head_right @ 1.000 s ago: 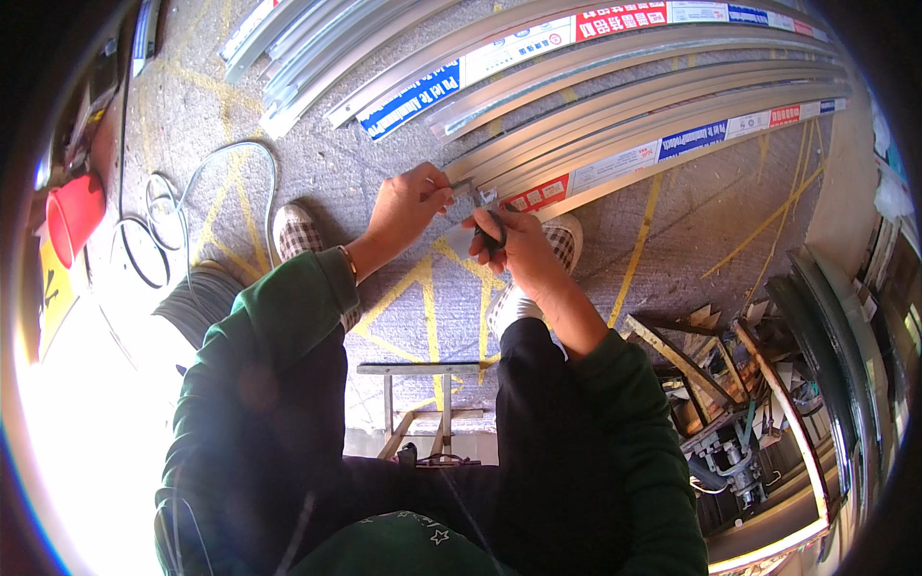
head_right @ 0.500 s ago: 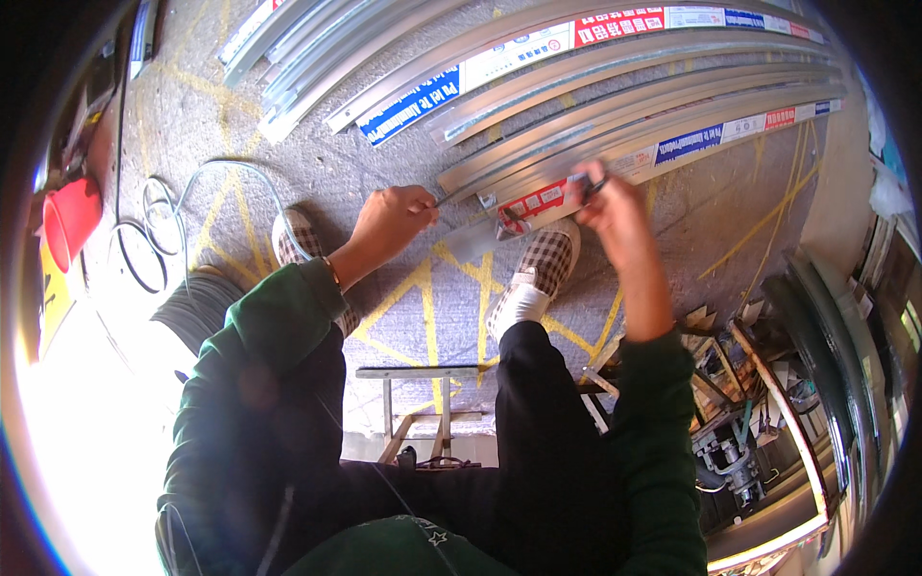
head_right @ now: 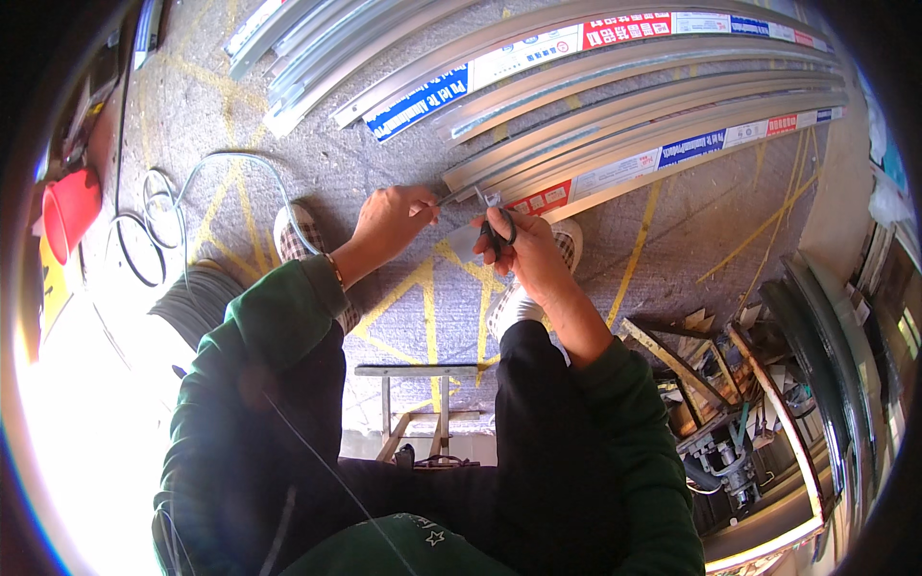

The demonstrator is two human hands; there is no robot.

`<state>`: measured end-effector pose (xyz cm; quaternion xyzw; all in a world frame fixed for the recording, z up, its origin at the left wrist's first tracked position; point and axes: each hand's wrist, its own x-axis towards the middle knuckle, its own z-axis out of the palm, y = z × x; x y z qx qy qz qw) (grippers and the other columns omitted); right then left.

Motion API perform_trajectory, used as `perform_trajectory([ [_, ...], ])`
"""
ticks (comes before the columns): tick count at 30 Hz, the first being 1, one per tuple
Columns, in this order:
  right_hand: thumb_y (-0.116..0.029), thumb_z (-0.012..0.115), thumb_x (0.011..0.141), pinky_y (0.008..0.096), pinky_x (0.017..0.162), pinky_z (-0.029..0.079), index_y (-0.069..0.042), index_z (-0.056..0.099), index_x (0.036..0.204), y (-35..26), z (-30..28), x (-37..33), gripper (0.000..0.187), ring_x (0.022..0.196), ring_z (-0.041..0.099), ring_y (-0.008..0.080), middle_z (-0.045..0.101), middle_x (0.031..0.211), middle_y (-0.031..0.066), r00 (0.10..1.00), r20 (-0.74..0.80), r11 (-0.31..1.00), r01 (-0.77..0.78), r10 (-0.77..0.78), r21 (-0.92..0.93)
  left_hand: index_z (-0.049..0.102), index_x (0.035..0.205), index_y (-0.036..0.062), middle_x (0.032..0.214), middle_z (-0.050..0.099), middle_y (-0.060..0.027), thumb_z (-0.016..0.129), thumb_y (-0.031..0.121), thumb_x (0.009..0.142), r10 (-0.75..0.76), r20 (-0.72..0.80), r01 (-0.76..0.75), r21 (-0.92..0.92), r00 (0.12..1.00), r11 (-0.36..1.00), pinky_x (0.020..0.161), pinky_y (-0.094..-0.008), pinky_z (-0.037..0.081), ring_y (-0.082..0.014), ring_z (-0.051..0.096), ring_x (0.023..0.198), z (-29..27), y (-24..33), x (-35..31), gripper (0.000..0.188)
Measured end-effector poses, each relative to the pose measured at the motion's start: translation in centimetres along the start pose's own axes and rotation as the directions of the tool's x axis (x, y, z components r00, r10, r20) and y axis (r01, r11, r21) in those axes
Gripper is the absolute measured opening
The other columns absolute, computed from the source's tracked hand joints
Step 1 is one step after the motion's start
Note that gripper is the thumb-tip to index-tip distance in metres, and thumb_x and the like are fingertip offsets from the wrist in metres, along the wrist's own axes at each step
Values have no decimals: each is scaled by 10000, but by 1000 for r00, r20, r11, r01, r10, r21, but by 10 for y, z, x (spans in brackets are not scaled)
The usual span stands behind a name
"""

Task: The person sits on the floor and repeatedly cuts lengths of white cable using scissors. They measure the cable against a stack of aluminum profiles, cut it, and then repeat the process with the remaining cable.

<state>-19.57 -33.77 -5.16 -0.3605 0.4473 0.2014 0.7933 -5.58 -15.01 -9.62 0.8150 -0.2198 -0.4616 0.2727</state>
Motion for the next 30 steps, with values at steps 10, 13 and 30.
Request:
perform_trajectory([
  [10,-336,659,980,152,510,415,28,657,1133,-67,-85,12,395,630,567,57,653,803,34,881,-371,953,298,-294,-49,740,987,83,894,757,-101,679,259,891,29,22,-28,-69,999,997,769,-403,556,-308,724,818,0,-5,0,209],
  [13,-316,660,983,160,558,426,45,636,1131,-116,-126,29,391,694,577,64,653,847,39,752,-511,901,419,-415,-115,737,999,76,898,758,-107,682,255,889,45,13,-44,-30,999,999,774,-402,556,-306,725,818,0,-5,-1,218],
  [30,-400,646,980,209,474,428,-23,680,1010,-14,-4,-4,380,594,609,88,670,746,64,993,-121,1000,8,-7,9,724,967,72,863,766,-63,672,215,897,56,3,-56,-29,998,998,748,-359,556,-238,745,831,-1,-5,-1,167],
])
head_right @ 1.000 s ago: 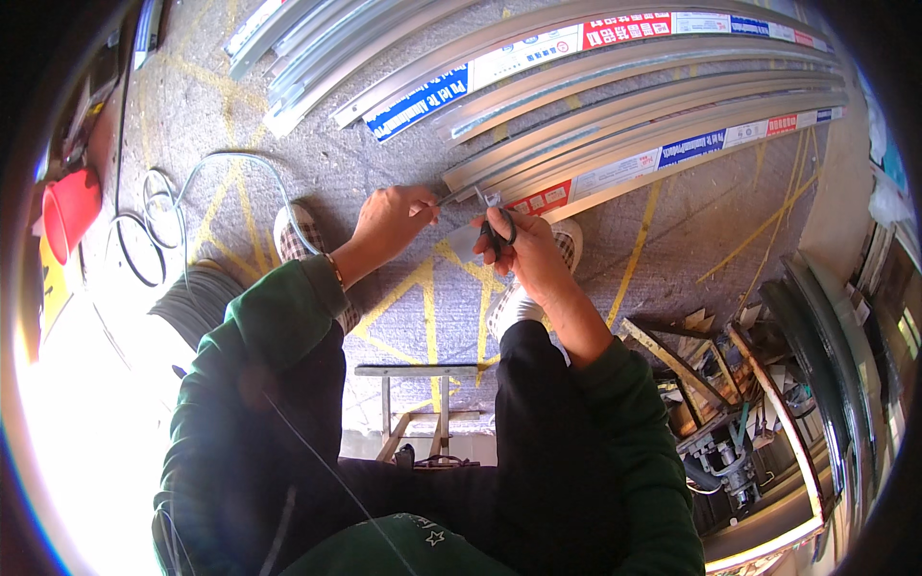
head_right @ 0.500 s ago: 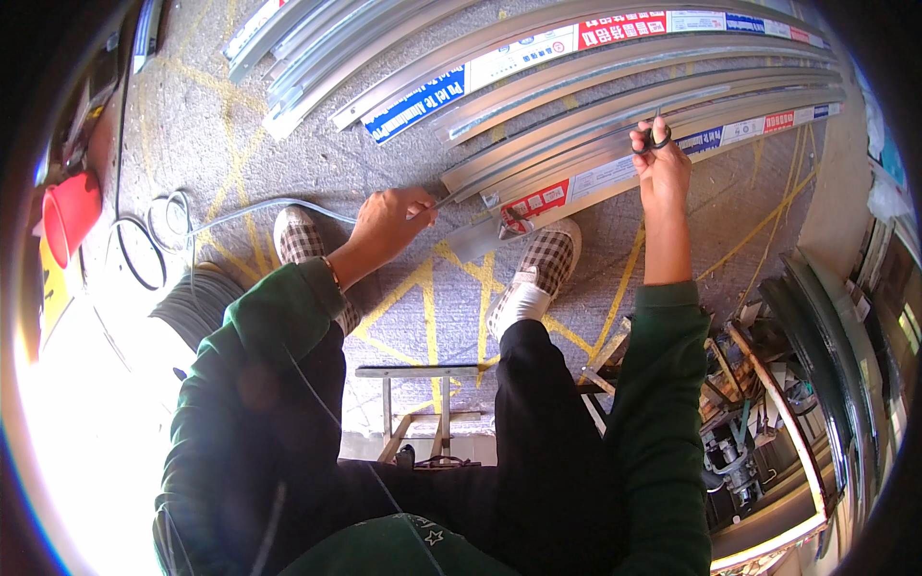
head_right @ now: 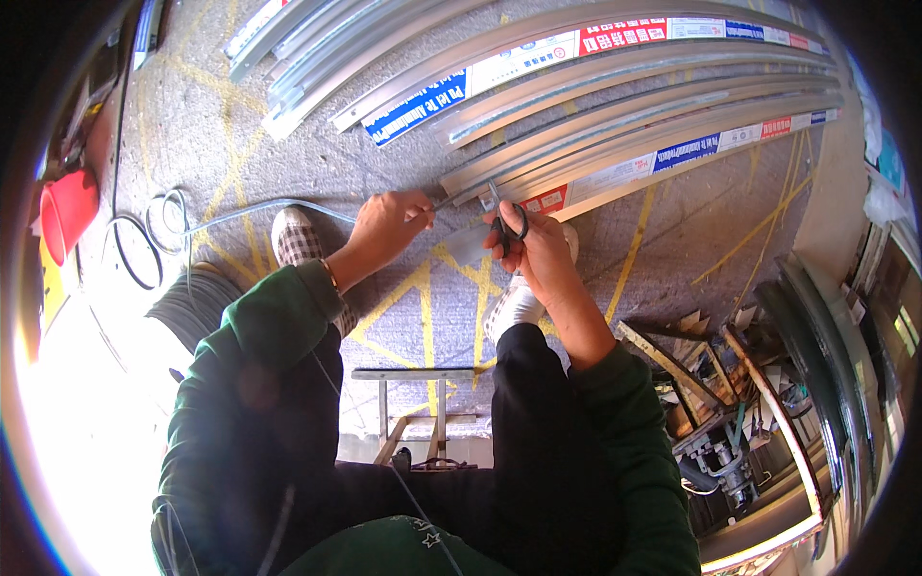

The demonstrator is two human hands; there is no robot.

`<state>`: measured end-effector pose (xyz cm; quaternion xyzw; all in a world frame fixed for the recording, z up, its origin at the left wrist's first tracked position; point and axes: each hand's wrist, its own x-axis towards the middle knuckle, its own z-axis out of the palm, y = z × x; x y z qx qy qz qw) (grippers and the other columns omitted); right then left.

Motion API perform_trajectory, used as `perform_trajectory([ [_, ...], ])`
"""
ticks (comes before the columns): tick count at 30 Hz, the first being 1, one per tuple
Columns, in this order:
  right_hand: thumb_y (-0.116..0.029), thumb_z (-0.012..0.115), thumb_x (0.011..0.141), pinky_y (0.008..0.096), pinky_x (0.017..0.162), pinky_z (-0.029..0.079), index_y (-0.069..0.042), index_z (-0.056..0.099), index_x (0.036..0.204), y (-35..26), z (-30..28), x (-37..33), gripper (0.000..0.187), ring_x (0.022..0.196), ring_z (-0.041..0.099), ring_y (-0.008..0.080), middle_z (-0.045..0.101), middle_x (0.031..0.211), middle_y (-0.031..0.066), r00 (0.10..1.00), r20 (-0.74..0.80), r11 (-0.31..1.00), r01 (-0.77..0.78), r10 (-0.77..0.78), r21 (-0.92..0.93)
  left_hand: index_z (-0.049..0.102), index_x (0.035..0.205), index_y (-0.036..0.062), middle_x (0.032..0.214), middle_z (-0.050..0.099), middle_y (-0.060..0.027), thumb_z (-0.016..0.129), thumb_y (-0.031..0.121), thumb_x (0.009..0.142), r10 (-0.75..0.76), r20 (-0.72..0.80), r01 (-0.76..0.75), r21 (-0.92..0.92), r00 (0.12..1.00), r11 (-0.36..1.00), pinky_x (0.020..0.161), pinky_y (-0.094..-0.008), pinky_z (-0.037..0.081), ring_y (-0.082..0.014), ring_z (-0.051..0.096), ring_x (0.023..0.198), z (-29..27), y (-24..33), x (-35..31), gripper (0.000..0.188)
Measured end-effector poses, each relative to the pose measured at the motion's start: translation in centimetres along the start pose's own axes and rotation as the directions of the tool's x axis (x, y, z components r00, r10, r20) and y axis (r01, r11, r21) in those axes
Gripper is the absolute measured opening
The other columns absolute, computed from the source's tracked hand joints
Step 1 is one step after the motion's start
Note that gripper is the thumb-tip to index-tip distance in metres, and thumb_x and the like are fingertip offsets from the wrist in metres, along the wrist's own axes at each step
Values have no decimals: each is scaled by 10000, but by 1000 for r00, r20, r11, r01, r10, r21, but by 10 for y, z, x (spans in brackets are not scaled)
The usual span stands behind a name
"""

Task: The person sits on the floor and repeatedly cuts lengths of white cable using scissors. They measure the cable against a stack of aluminum profiles, cut it, and then repeat the process with the remaining cable.

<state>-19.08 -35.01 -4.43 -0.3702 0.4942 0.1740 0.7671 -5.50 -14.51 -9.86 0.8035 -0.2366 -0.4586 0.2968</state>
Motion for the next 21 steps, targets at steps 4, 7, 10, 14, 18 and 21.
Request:
perform_trajectory([
  [4,-384,654,976,203,471,425,-17,689,992,-1,-5,3,370,597,608,82,671,745,54,999,10,999,34,-34,-10,723,969,73,864,766,-61,672,219,898,-11,9,11,-12,1000,1000,757,-359,556,-236,746,841,0,0,0,171],
  [7,-373,663,972,195,472,419,-10,696,1001,-4,-18,4,365,592,596,70,670,748,46,994,-54,996,92,-93,-21,723,966,75,868,766,-63,675,220,898,6,-11,-6,0,1000,1000,763,-363,556,-239,745,847,1,-1,1,168],
  [10,-354,673,969,188,473,410,-6,700,1028,-27,-50,13,355,588,581,60,669,757,41,961,-191,979,202,-200,-10,723,963,79,876,764,-69,680,221,892,22,-29,-22,3,999,1000,764,-367,556,-241,745,853,1,-2,1,164],
  [14,-342,651,986,164,534,429,22,648,1118,-90,-111,40,387,664,581,55,649,829,28,871,-300,917,399,-388,-28,719,956,80,877,762,-74,684,216,882,13,-17,-13,16,1000,1000,761,-369,555,-247,742,850,1,-2,-1,160],
  [18,-346,650,988,221,587,444,14,638,1099,-114,-125,56,377,734,580,75,656,866,56,789,-411,876,479,-456,-53,713,961,72,861,761,-69,684,212,874,8,-7,-8,1,1000,1000,755,-368,553,-255,739,843,0,-1,-1,167],
  [21,-392,639,986,197,536,450,-24,677,1046,-87,-97,40,375,671,637,80,701,819,63,892,-255,927,369,-373,-65,710,967,70,848,760,-66,683,208,869,0,0,0,-4,1000,1000,751,-368,551,-256,737,835,0,-1,0,172],
])
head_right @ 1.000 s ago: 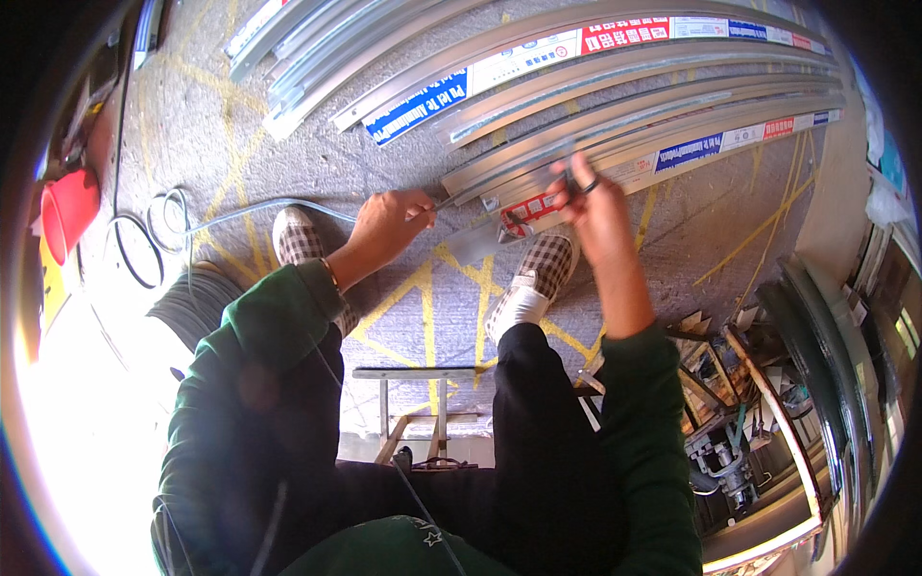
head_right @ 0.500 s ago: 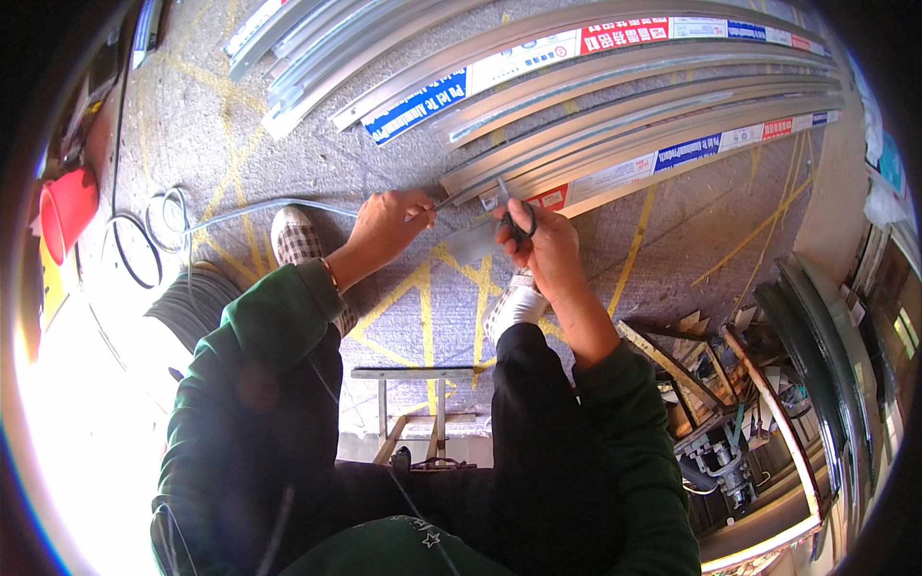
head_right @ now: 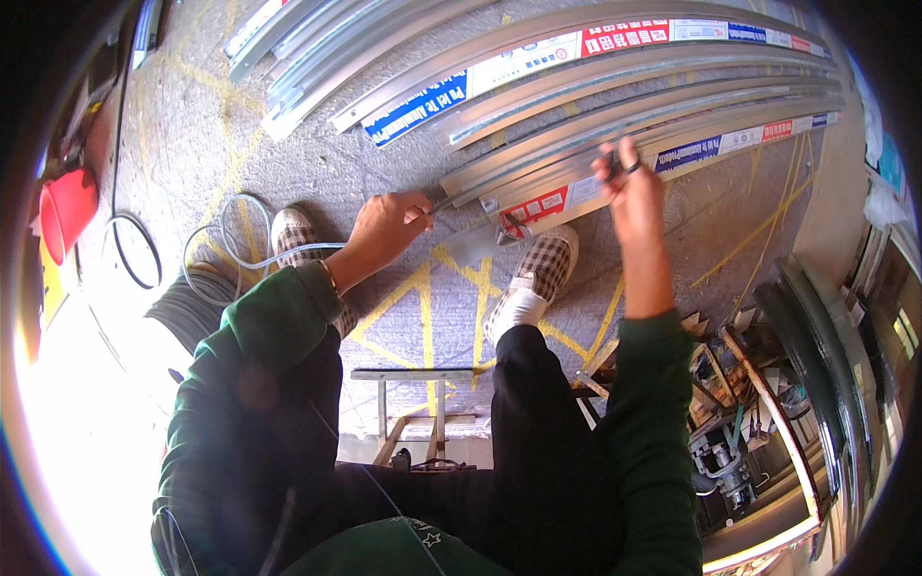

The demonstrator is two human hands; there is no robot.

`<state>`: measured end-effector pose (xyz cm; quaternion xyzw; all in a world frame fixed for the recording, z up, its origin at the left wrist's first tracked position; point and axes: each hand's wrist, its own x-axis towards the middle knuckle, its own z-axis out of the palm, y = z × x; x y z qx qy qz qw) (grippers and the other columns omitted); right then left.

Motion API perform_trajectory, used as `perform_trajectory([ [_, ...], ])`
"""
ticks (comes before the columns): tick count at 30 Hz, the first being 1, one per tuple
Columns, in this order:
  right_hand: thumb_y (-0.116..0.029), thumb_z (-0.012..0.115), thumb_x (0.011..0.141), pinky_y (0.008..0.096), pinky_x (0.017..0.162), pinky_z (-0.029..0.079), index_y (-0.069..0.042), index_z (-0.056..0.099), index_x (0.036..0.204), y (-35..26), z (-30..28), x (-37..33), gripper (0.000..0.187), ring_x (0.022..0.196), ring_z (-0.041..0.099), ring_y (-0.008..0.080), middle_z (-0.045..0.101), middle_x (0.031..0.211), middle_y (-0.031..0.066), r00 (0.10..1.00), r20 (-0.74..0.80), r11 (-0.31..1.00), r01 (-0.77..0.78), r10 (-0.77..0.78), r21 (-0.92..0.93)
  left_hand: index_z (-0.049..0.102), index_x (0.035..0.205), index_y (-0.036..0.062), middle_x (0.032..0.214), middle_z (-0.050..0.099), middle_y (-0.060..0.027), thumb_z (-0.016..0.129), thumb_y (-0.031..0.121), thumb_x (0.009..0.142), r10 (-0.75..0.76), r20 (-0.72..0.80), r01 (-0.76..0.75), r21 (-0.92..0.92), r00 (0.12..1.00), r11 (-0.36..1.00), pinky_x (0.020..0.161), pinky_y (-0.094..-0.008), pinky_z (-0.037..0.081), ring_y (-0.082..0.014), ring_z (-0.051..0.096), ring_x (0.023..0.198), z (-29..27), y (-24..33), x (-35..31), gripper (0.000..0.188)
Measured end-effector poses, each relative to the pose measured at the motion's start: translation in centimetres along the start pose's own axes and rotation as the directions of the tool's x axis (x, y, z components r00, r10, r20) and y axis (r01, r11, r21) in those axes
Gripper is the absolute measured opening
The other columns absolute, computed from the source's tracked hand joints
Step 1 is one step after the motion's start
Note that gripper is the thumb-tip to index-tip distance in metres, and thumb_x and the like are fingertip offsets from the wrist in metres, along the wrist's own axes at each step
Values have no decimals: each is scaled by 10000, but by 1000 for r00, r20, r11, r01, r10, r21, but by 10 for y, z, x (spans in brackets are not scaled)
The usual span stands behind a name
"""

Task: The person sits on the floor and repeatedly cuts lengths of white cable using scissors. They measure the cable against a stack of aluminum profiles, cut it, and then repeat the process with the remaining cable.

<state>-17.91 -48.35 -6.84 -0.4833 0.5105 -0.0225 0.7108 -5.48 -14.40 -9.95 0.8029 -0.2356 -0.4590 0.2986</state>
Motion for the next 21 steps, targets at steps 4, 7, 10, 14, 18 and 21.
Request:
perform_trajectory([
  [4,-426,634,979,201,474,417,-4,683,1044,37,40,-65,429,592,607,79,680,760,51,952,205,973,-229,229,-25,709,969,71,841,760,-59,676,198,867,7,4,-7,-5,1000,1000,749,-366,549,-252,736,826,1,0,0,166],
  [7,-430,645,971,206,477,427,-6,690,1029,52,64,-87,431,580,599,84,673,748,58,911,273,949,-313,308,-27,710,968,71,838,761,-50,669,196,875,15,3,-15,-3,1000,1000,750,-365,548,-250,736,824,2,1,-1,161],
  [10,-418,647,975,203,474,423,-11,693,1024,56,73,-90,412,581,600,85,673,746,60,905,279,945,-327,322,-28,709,970,67,839,762,-47,668,197,880,4,4,-4,8,1000,1000,751,-364,549,-247,737,823,2,1,0,164],
  [14,-385,670,967,186,465,400,-10,694,1026,54,72,-87,381,574,583,64,666,733,44,919,235,947,-319,317,-31,710,973,64,840,763,-52,671,205,888,5,7,-5,12,1000,1000,754,-360,551,-240,739,828,2,1,0,169],
  [18,-363,673,970,175,458,382,13,696,1024,40,60,-73,381,566,572,46,664,728,25,962,137,971,-238,237,-6,711,976,68,849,764,-56,673,209,893,6,5,-6,6,1000,1000,758,-358,554,-235,741,834,2,1,0,168],
  [21,-333,677,971,179,461,382,12,700,1020,31,46,-60,350,570,576,43,667,723,23,970,156,982,-189,187,-3,712,981,72,862,764,-59,675,220,893,5,10,-5,4,1000,1000,760,-360,555,-238,741,838,1,0,0,176],
])
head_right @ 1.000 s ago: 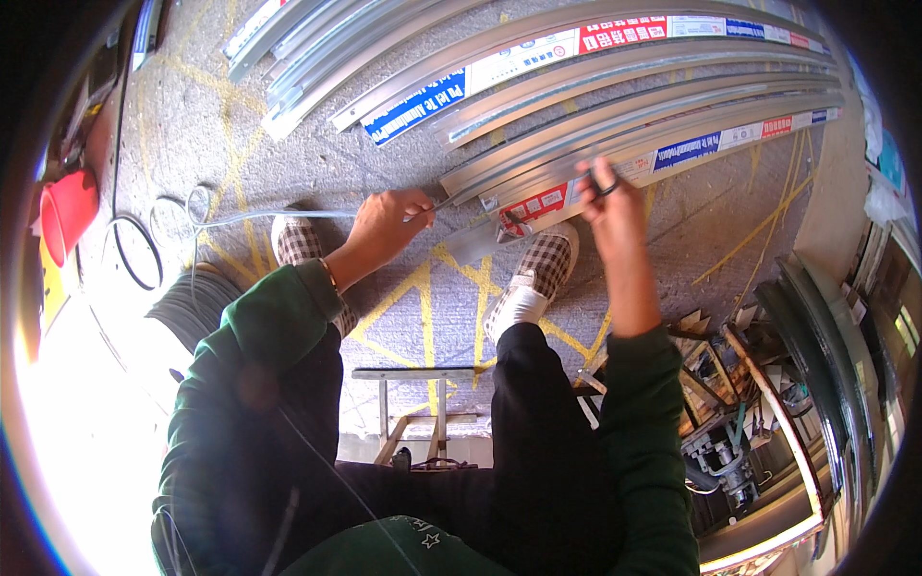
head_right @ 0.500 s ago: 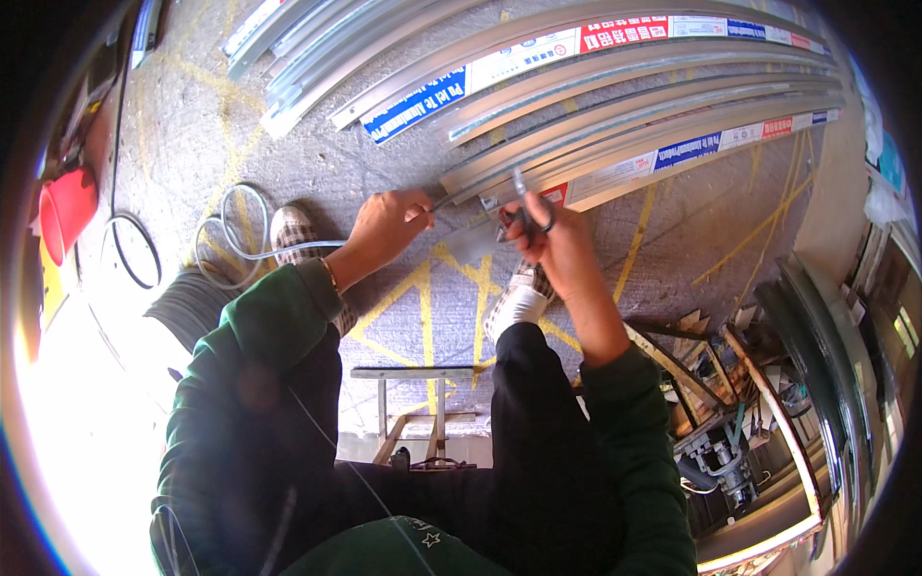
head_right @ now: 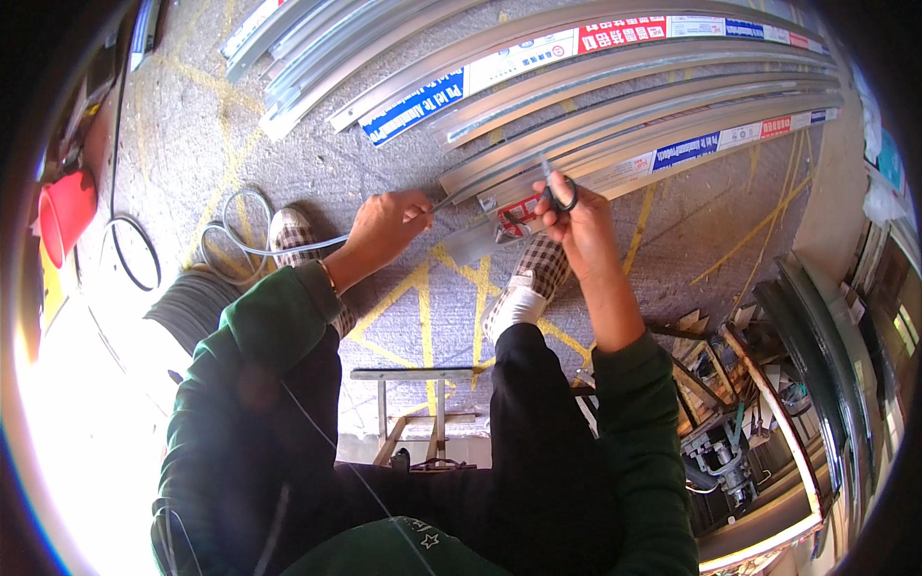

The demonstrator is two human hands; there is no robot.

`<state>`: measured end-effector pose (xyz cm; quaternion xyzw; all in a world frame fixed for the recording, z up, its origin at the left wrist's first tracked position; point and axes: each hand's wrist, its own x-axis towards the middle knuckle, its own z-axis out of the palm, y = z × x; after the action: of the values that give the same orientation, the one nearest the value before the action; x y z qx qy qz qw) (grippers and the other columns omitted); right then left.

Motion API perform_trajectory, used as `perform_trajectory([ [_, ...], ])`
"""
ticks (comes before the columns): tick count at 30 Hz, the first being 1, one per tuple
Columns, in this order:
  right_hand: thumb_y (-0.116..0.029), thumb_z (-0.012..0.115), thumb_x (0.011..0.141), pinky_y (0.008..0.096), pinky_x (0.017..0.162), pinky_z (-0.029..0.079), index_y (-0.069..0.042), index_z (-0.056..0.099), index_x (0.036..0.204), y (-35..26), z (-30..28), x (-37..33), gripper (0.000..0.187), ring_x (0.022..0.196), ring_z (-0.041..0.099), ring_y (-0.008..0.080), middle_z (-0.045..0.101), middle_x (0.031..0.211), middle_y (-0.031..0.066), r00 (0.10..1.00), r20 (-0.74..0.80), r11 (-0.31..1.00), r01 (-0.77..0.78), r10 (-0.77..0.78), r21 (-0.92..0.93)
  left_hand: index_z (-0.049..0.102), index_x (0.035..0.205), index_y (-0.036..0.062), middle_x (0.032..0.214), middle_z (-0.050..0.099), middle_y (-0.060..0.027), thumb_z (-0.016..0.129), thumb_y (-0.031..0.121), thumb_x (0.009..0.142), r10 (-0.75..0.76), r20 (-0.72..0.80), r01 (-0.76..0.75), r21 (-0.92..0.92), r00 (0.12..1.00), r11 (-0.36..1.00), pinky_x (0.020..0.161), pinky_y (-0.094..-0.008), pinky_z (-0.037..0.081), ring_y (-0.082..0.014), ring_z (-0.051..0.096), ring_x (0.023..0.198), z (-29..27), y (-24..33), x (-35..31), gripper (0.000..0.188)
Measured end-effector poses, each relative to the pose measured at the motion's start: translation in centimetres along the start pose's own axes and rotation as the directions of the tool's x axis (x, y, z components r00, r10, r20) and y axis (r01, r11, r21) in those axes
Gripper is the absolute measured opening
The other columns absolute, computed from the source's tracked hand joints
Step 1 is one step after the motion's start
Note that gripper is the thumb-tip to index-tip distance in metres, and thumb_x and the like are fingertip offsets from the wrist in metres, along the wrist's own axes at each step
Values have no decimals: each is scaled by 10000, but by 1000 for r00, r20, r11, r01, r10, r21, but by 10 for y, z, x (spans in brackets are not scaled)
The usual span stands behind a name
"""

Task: The person sits on the floor and repeatedly cuts lengths of white cable using scissors. They measure the cable against a stack of aluminum profiles, cut it, and then repeat the process with the remaining cable.

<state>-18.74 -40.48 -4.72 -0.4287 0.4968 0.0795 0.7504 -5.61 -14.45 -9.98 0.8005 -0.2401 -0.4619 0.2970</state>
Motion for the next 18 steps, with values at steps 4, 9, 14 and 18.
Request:
perform_trajectory([
  [4,-310,677,972,187,497,401,24,666,1063,-18,-34,18,346,633,578,64,648,766,37,991,-94,993,103,-97,58,711,989,73,877,764,-59,679,242,890,-24,5,24,19,1000,1000,770,-366,556,-245,740,851,0,-1,0,199],
  [9,-323,678,971,182,501,405,10,668,1036,-66,-82,48,340,638,583,64,654,803,33,881,-424,964,257,-209,60,723,963,94,880,751,-98,686,239,864,-2,-35,2,-20,999,1000,759,-420,550,-321,718,826,0,-2,-1,180],
  [14,-384,629,990,166,495,433,-11,676,1068,-53,-61,16,385,637,602,63,670,808,37,998,-57,1000,7,-6,6,714,979,92,854,761,-50,673,225,875,-32,-2,32,8,999,999,764,-377,547,-251,732,847,-1,-4,1,174],
  [18,-431,632,978,189,488,454,5,685,1075,7,-5,-14,450,602,619,90,690,762,68,980,121,987,-157,158,-13,708,956,89,840,758,-49,667,214,876,-23,-6,23,-21,1000,1000,750,-377,544,-258,730,829,1,-2,1,154],
])
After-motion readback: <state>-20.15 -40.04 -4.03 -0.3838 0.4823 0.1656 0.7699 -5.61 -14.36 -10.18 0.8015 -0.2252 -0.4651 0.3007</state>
